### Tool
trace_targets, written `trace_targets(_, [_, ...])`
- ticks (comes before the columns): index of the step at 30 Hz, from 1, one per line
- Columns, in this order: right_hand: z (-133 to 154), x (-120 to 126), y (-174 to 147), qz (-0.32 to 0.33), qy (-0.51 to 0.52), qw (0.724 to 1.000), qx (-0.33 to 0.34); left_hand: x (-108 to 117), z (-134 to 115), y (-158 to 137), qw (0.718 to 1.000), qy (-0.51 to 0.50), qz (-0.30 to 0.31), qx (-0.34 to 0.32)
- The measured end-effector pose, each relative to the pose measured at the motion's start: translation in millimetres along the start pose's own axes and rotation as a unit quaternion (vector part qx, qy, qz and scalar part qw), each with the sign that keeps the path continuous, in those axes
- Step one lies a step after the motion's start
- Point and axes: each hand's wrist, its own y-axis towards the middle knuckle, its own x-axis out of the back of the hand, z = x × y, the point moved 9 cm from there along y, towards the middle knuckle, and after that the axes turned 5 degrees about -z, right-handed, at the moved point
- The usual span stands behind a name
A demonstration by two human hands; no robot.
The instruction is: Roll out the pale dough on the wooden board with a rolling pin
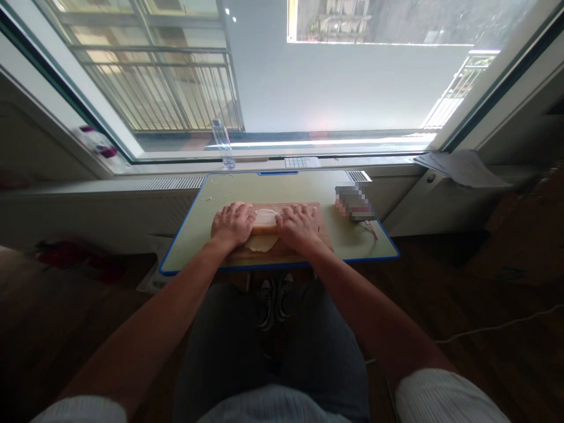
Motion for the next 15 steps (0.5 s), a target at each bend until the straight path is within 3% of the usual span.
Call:
trace_targets(9, [-3, -3, 25, 0.074, 0.0, 0.997, 0.003, -14, 4, 34, 0.996, -0.015, 0.08, 0.024])
trace_targets(15, [-11, -12, 42, 0.063, 0.036, 0.997, -0.021, -11, 7, 47, 0.998, -0.026, 0.051, 0.042])
